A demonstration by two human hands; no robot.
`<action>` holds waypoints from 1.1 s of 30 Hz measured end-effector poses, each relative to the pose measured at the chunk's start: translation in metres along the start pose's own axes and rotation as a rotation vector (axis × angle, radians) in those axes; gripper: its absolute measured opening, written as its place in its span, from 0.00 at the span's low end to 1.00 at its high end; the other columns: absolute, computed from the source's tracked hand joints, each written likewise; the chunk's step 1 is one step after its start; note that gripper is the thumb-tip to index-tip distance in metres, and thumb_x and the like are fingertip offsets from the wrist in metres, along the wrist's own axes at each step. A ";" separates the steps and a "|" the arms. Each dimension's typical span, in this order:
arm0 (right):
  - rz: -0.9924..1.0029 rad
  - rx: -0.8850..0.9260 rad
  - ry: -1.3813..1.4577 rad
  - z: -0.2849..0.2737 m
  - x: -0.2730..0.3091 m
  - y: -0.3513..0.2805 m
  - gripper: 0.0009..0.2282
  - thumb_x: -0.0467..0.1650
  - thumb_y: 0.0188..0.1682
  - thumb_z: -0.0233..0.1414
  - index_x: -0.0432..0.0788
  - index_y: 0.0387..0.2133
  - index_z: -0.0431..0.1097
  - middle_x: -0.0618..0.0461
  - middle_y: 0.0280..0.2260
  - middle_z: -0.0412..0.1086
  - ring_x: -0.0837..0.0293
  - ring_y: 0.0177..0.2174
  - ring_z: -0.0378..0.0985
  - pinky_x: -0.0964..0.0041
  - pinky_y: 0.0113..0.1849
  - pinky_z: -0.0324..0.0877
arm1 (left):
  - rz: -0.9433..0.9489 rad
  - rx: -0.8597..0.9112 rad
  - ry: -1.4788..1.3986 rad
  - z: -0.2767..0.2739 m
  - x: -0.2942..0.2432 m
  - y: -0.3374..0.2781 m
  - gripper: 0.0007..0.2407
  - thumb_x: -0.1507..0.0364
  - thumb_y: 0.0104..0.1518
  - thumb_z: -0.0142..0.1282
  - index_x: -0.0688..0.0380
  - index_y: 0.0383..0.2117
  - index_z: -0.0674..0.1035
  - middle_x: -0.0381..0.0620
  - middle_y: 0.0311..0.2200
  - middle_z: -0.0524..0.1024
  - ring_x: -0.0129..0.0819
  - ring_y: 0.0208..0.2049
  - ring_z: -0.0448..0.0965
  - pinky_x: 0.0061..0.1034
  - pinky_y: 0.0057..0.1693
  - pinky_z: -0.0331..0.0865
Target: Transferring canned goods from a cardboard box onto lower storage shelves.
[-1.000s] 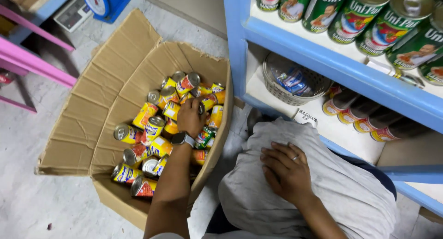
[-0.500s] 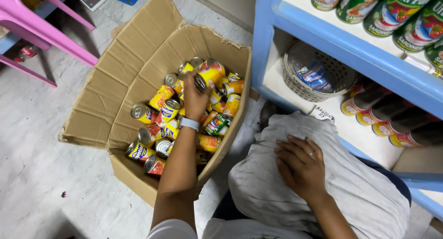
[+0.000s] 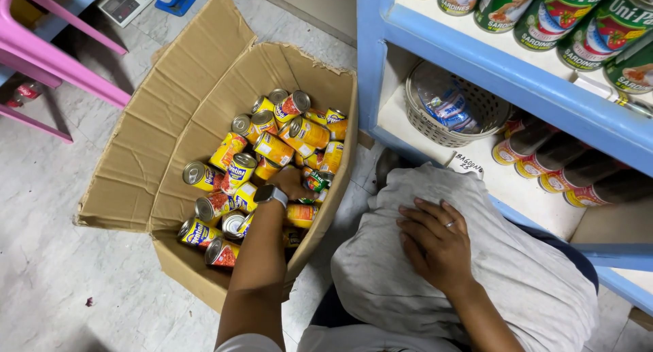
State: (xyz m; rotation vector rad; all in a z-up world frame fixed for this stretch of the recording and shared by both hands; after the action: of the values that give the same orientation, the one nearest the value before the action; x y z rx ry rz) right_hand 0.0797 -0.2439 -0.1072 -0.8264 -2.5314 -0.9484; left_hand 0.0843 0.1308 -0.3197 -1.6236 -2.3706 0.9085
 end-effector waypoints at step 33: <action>0.147 -0.839 0.475 -0.259 -0.083 0.034 0.30 0.19 0.56 0.61 0.37 0.69 0.53 0.50 0.55 0.66 0.60 0.55 0.70 0.65 0.62 0.66 | 1.545 -0.949 -0.471 -0.221 -0.484 -0.227 0.30 0.71 0.58 0.64 0.48 0.66 0.61 0.47 0.64 0.62 0.44 0.65 0.63 0.45 0.72 0.58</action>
State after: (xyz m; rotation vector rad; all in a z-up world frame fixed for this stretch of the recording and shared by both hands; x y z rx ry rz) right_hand 0.1876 -0.4318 0.0603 -0.8317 -1.6130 -1.9194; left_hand 0.1952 -0.2616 0.0906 -4.0996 -1.2399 0.0477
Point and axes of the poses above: each hand's wrist, its own y-axis towards the middle knuckle, its own z-axis out of the palm, x = y × z, the point moved 7 cm from there along y, towards the middle knuckle
